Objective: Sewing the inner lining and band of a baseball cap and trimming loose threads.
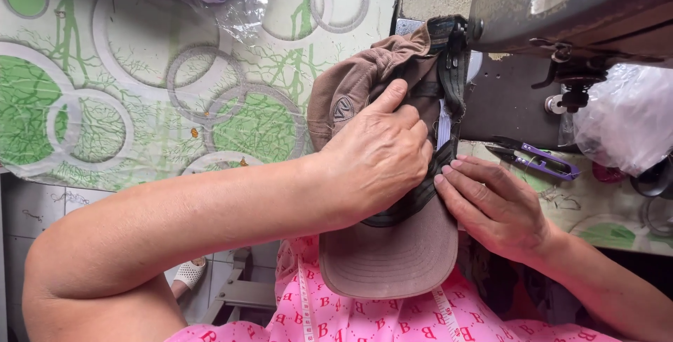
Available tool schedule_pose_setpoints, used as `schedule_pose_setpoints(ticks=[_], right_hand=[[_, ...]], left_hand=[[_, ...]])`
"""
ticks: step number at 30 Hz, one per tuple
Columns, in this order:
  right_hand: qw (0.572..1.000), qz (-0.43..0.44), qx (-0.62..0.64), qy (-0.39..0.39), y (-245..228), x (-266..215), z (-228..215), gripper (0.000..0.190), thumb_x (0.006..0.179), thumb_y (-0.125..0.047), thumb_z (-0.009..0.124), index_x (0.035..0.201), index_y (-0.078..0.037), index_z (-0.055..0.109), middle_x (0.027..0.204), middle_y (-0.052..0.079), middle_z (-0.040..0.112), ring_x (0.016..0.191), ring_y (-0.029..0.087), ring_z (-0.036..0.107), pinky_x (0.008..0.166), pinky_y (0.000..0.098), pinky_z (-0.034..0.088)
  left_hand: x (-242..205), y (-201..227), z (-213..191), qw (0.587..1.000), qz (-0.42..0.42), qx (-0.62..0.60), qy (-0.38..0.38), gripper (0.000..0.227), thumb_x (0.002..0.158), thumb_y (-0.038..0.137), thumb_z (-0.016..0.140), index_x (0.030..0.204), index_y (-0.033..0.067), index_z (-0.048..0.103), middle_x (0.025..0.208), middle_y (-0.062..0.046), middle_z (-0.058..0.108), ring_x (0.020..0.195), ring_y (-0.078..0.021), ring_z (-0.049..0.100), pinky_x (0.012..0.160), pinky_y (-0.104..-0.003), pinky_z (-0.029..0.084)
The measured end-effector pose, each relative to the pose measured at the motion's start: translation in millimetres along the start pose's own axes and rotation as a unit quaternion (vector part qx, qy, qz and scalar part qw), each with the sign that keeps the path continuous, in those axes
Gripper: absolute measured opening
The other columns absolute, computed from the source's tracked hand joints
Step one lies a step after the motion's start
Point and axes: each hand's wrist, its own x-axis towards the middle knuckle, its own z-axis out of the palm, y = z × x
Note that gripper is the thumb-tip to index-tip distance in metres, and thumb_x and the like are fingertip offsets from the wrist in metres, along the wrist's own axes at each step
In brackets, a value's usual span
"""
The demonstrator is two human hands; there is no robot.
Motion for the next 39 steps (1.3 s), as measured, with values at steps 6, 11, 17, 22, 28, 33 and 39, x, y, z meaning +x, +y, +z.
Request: schedule_pose_setpoints(ticks=[6, 11, 17, 22, 28, 33, 39], right_hand=[[0.999, 0.049, -0.008, 0.02, -3.2, -2.6, -5.5, 0.026, 0.102, -0.012, 0.059, 0.106, 0.007, 0.076, 0.11, 0.017, 0.072, 0.096, 0.032, 0.066, 0.09, 0.0435, 0.062], [0.999, 0.029, -0.027, 0.014, -5.3, -4.8, -2.1, 0.021, 0.102, -0.005, 0.058, 0.107, 0.008, 0.075, 0.112, 0.018, 0.072, 0.096, 0.034, 0.067, 0.089, 0.0423, 0.059], [1.0, 0.022, -0.007, -0.01, -7.7, -11.7, 1.0, 0.031, 0.104, -0.013, 0.053, 0.112, 0.01, 0.072, 0.118, 0.02, 0.071, 0.104, 0.037, 0.067, 0.095, 0.0467, 0.06], [0.996, 0.07, 0.036, -0.04, -5.3, -23.5, -6.0, 0.026, 0.103, -0.008, 0.055, 0.119, 0.007, 0.07, 0.126, 0.02, 0.07, 0.115, 0.038, 0.067, 0.107, 0.0453, 0.055], [0.986, 0.132, -0.082, -0.057, 38.4, -17.2, -15.6, 0.033, 0.102, 0.013, 0.071, 0.129, -0.006, 0.071, 0.121, 0.012, 0.068, 0.09, 0.023, 0.063, 0.069, 0.0347, 0.053], [0.948, 0.215, -0.032, -0.233, 51.5, 8.6, -15.2, 0.058, 0.079, 0.009, 0.064, 0.134, -0.01, 0.065, 0.12, 0.009, 0.058, 0.099, 0.03, 0.064, 0.069, 0.0447, 0.055], [0.922, 0.231, -0.02, -0.31, 59.5, 23.3, -17.6, 0.024, 0.09, 0.003, 0.056, 0.112, -0.007, 0.057, 0.103, 0.012, 0.049, 0.076, 0.035, 0.056, 0.059, 0.0503, 0.045]], left_hand=[[0.9, -11.6, -3.7, 0.995, 0.002, -0.043, 0.085, 0.01, 0.094, 0.014, 0.06, 0.084, 0.0157, 0.062, 0.075, -0.003, 0.062, 0.079, -0.0266, 0.058, 0.09, -0.045, 0.042], [-4.0, -14.7, 1.1, 0.997, 0.047, -0.031, 0.06, 0.024, 0.09, 0.022, 0.066, 0.067, 0.0205, 0.066, 0.083, 0.002, 0.058, 0.085, -0.0255, 0.053, 0.083, -0.045, 0.04], [1.9, -11.5, -1.2, 0.997, 0.044, -0.066, -0.004, 0.015, 0.083, 0.024, 0.067, 0.071, 0.0233, 0.06, 0.065, 0.008, 0.059, 0.08, -0.0232, 0.056, 0.087, -0.047, 0.038], [3.6, -14.2, 0.3, 0.995, 0.041, -0.092, 0.028, 0.007, 0.079, 0.02, 0.068, 0.085, 0.0207, 0.063, 0.082, 0.001, 0.06, 0.076, -0.0259, 0.058, 0.075, -0.047, 0.038], [1.8, -15.5, 4.9, 0.995, 0.047, -0.083, -0.011, 0.004, 0.084, 0.018, 0.066, 0.088, 0.019, 0.068, 0.088, 0.001, 0.057, 0.08, -0.0252, 0.058, 0.075, -0.046, 0.037], [5.5, -20.0, 8.7, 0.994, 0.041, -0.099, -0.037, 0.012, 0.072, 0.014, 0.073, 0.08, 0.0209, 0.067, 0.079, 0.002, 0.059, 0.08, -0.0259, 0.059, 0.076, -0.047, 0.038], [8.3, -22.2, 10.6, 0.993, 0.034, -0.099, -0.046, 0.014, 0.073, 0.015, 0.073, 0.081, 0.0204, 0.064, 0.08, 0.0, 0.06, 0.079, -0.027, 0.061, 0.076, -0.049, 0.038]])
